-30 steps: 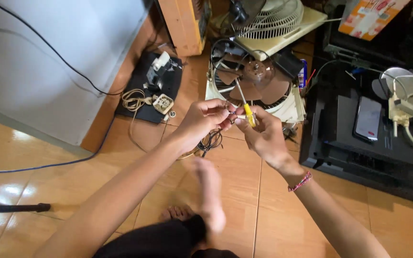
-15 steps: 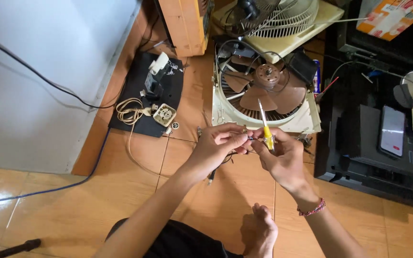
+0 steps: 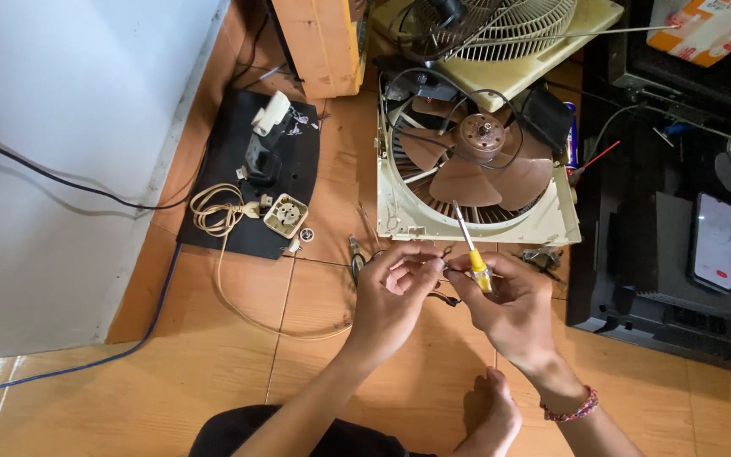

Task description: The person is repairing an electronic device by stripping wires, twisting them, and securing them into a socket using a screwdriver.

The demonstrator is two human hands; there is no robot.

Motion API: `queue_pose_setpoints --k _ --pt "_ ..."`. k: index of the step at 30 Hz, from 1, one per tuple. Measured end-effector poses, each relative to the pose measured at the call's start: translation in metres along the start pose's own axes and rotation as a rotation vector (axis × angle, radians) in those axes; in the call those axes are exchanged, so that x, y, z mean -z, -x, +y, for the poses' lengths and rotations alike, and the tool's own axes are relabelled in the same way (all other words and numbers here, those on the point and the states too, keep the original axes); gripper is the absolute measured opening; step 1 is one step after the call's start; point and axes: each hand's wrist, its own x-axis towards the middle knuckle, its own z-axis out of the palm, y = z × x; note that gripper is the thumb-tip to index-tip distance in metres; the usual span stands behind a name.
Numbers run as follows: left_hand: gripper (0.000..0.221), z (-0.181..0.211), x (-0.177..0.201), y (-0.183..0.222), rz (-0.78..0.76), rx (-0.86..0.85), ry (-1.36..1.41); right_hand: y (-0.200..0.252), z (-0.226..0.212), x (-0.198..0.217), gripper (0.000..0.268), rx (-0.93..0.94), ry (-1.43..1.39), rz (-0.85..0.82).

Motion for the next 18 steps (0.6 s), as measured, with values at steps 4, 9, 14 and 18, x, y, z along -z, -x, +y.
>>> queue_pose_setpoints --k 4,9,14,18 --pt "0.027 -0.003 -0.009 -0.006 -0.02 -0.059 -0.006 -0.003 0.011 -0.001 0.013 0.071 0.019 0.021" --pt "0.033 -0.006 -0.009 -0.013 -0.183 -0.119 0.08 -0.002 0.001 0.005 0.014 -0.045 -0.133 0.037" --pt "0.034 -0.006 -0.013 -0.002 -0.204 -0.139 0.089 0.007 0.003 0.015 0.011 -0.076 -0.15 -0.028" --pt "0.019 -0.009 0.003 -0.015 -0.265 -0.131 0.008 0.005 0.009 0.024 0.013 -0.251 -0.352 -0.183"
